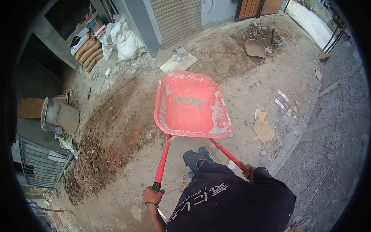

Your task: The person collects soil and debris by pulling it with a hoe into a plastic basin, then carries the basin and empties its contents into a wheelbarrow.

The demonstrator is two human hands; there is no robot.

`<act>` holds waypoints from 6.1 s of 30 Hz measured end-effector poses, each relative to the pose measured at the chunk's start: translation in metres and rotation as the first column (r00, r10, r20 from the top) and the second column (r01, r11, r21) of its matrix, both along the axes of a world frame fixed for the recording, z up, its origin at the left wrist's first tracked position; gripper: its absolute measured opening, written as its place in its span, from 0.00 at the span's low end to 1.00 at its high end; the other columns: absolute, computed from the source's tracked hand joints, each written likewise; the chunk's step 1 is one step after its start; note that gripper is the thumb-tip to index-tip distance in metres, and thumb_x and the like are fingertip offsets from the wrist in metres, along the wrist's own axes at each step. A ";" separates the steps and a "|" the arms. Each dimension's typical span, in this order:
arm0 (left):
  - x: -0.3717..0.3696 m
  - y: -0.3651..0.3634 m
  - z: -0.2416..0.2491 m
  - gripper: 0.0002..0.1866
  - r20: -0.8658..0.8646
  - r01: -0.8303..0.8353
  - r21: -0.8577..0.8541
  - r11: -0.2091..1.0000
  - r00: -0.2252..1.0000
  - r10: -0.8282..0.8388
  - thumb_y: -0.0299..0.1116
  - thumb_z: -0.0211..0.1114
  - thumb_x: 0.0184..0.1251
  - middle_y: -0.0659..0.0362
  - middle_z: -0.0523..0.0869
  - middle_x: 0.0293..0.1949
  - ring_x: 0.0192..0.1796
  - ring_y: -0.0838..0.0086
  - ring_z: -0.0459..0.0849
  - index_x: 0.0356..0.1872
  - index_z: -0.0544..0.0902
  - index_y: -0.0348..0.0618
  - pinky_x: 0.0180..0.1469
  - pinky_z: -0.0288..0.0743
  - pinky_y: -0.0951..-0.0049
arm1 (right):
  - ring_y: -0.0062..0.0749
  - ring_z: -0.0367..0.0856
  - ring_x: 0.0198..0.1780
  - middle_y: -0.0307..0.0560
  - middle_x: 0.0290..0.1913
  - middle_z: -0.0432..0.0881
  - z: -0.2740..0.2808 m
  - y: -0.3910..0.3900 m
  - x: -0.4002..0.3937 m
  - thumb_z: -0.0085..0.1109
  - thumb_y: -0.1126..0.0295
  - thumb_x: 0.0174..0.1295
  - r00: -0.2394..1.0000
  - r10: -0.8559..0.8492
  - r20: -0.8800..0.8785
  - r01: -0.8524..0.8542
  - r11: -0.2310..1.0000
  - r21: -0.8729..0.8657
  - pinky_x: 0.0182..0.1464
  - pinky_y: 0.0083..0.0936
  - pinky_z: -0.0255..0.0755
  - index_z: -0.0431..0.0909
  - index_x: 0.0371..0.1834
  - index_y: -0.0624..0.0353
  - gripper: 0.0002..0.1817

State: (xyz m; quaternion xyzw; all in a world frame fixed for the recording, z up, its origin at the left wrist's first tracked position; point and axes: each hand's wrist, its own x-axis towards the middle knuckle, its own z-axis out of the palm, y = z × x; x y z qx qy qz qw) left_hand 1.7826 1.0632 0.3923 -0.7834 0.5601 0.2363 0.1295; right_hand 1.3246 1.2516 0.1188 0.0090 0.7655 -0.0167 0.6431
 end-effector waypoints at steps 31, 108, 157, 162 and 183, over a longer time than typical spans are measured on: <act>0.203 -0.524 -0.083 0.17 0.077 0.688 -0.138 0.713 0.725 -0.684 0.38 0.74 0.35 0.45 0.87 0.28 0.34 0.56 0.87 0.28 0.87 0.39 0.38 0.79 0.61 | 0.40 0.82 0.32 0.55 0.30 0.82 -0.091 -0.249 0.492 0.43 0.30 0.61 0.873 -0.463 -0.153 0.387 0.849 -0.360 0.36 0.34 0.74 0.80 0.35 0.68 0.42; -0.829 0.090 -0.326 0.07 -0.105 -0.565 0.576 0.591 0.666 0.739 0.23 0.66 0.44 0.57 0.75 0.17 0.16 0.67 0.76 0.23 0.75 0.38 0.18 0.75 0.64 | 0.20 0.75 0.19 0.42 0.27 0.82 -0.007 -0.283 -0.884 0.61 0.71 0.61 0.875 0.211 0.437 0.137 0.755 -0.641 0.21 0.18 0.69 0.78 0.46 0.63 0.12; -1.528 -0.480 -0.331 0.17 -0.162 -0.560 0.793 -0.239 -0.571 0.805 0.43 0.58 0.59 0.54 0.83 0.28 0.32 0.65 0.85 0.38 0.81 0.38 0.38 0.79 0.61 | 0.25 0.78 0.18 0.43 0.20 0.80 0.026 -1.296 -1.115 0.69 0.60 0.49 -0.323 0.877 -0.354 -0.874 -0.421 -0.245 0.22 0.25 0.72 0.83 0.39 0.60 0.18; -1.603 -0.586 -0.345 0.18 -0.302 -0.581 0.586 -0.564 -0.803 0.514 0.36 0.65 0.50 0.52 0.83 0.29 0.31 0.60 0.85 0.37 0.81 0.29 0.35 0.80 0.60 | 0.31 0.78 0.17 0.46 0.19 0.79 0.022 -1.400 -1.059 0.58 0.36 0.55 -0.438 0.865 -0.245 -0.838 -0.492 -0.237 0.22 0.27 0.72 0.80 0.31 0.66 0.35; -1.626 -0.929 -0.287 0.09 -0.334 -0.482 0.408 -0.775 -0.869 0.364 0.30 0.67 0.49 0.56 0.79 0.16 0.14 0.70 0.80 0.25 0.77 0.35 0.17 0.72 0.69 | 0.36 0.79 0.19 0.51 0.21 0.78 -0.024 -1.644 -0.982 0.46 0.31 0.60 -0.560 0.751 -0.350 -0.673 -0.659 -0.335 0.21 0.32 0.75 0.75 0.24 0.67 0.41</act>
